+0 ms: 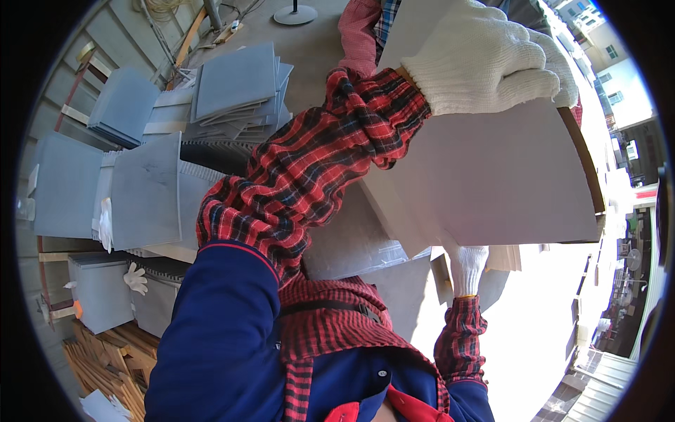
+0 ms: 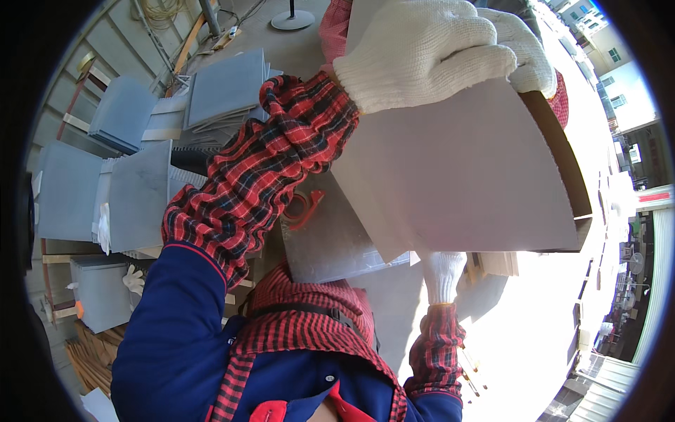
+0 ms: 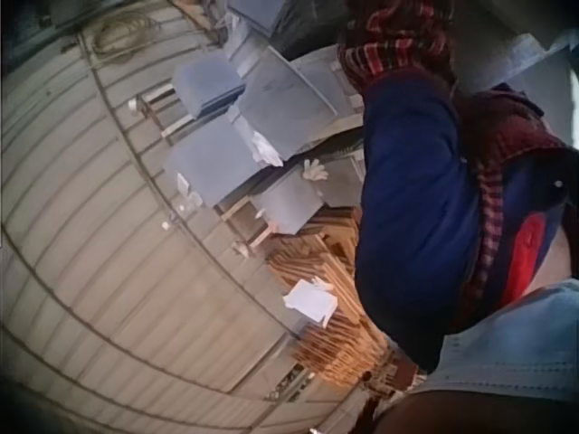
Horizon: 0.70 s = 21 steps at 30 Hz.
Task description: The person picks up gray panels and places them on a wooden frame, then uses tape to secure the panels to the frame. The person repeats this process with multiple panels, stacking them on a pallet.
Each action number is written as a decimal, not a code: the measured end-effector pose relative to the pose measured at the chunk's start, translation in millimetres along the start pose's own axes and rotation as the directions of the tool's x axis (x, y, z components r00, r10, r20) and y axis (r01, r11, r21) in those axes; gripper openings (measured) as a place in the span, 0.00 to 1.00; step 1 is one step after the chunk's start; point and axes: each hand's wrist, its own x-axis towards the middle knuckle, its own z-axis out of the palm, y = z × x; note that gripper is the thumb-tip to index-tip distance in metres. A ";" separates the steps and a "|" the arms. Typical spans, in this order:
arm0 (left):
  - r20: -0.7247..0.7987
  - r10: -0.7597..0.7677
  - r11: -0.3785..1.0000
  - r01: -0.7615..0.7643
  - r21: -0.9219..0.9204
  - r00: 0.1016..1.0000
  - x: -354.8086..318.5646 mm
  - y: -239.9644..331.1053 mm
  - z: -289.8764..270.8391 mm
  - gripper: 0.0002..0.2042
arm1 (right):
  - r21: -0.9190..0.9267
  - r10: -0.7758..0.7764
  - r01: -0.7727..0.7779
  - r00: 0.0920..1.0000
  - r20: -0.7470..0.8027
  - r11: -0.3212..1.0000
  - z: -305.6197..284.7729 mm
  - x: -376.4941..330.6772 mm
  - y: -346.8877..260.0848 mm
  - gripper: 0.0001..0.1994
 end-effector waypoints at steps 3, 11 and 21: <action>0.094 -0.059 0.985 0.042 0.168 0.994 -0.8 22.7 -13.0 0.17 | -0.037 -0.116 0.116 0.993 -0.002 0.993 -2.9 3.8 2.9 0.18; 0.057 -0.042 0.996 0.038 0.077 0.997 -8.3 -0.8 -2.2 0.16 | -0.020 -0.026 0.025 0.998 -0.052 0.999 2.5 -3.3 -23.9 0.16; 0.085 -0.037 0.992 0.047 -0.117 0.996 -3.9 26.4 -11.2 0.14 | -0.159 0.041 -0.016 0.987 0.155 0.987 -1.0 4.4 5.0 0.22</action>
